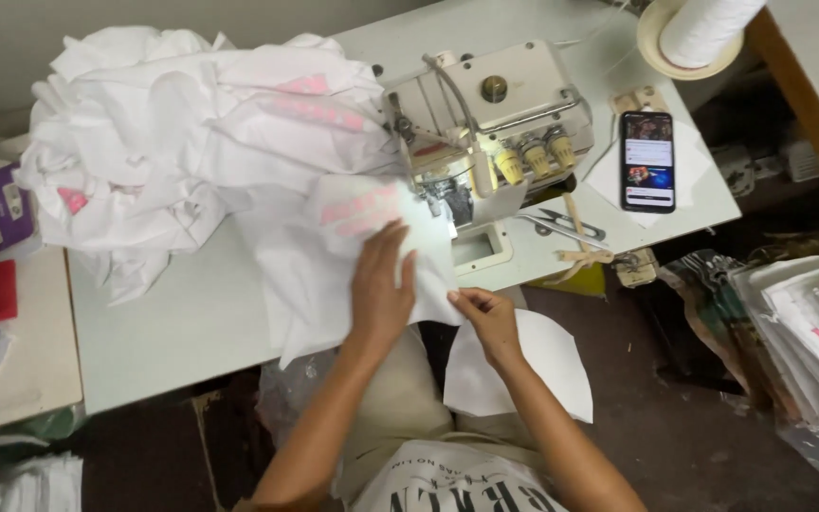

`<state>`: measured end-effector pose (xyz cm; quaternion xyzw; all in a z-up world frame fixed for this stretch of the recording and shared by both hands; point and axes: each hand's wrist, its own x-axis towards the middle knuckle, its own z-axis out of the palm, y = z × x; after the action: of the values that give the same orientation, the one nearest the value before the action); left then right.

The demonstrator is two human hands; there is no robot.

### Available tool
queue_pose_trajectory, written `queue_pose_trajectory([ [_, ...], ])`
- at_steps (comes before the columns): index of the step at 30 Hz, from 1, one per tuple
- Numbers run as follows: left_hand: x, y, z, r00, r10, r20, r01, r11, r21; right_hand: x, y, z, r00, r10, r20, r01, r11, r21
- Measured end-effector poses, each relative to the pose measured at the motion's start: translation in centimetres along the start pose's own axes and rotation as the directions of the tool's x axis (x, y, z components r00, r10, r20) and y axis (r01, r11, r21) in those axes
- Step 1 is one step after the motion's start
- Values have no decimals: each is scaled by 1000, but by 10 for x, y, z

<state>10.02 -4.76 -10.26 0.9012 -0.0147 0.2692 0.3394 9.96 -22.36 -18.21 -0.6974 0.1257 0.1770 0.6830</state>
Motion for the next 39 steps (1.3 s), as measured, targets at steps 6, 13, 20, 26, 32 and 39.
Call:
queue_pose_trajectory([
  [6,-12,2,40,997,-30,78,24,997,70,-5,5,-8,1000,8,7,-8,1000,-19],
  [13,-6,3,45,997,-20,74,13,995,100,-8,3,-14,999,-29,-31,28,999,-15],
  [20,-4,-6,53,997,-49,56,42,991,127,-9,-1,-14,1000,-27,-6,26,999,-41],
  [26,-7,-12,54,997,-36,72,26,991,130,-6,4,-14,1000,-17,5,17,1000,-17],
  [32,-7,-14,56,997,-29,68,20,992,127,-3,7,-15,999,-34,25,35,999,-31],
  [39,-11,-19,61,998,-11,64,1,988,157,5,9,-16,984,-150,96,163,975,-149],
])
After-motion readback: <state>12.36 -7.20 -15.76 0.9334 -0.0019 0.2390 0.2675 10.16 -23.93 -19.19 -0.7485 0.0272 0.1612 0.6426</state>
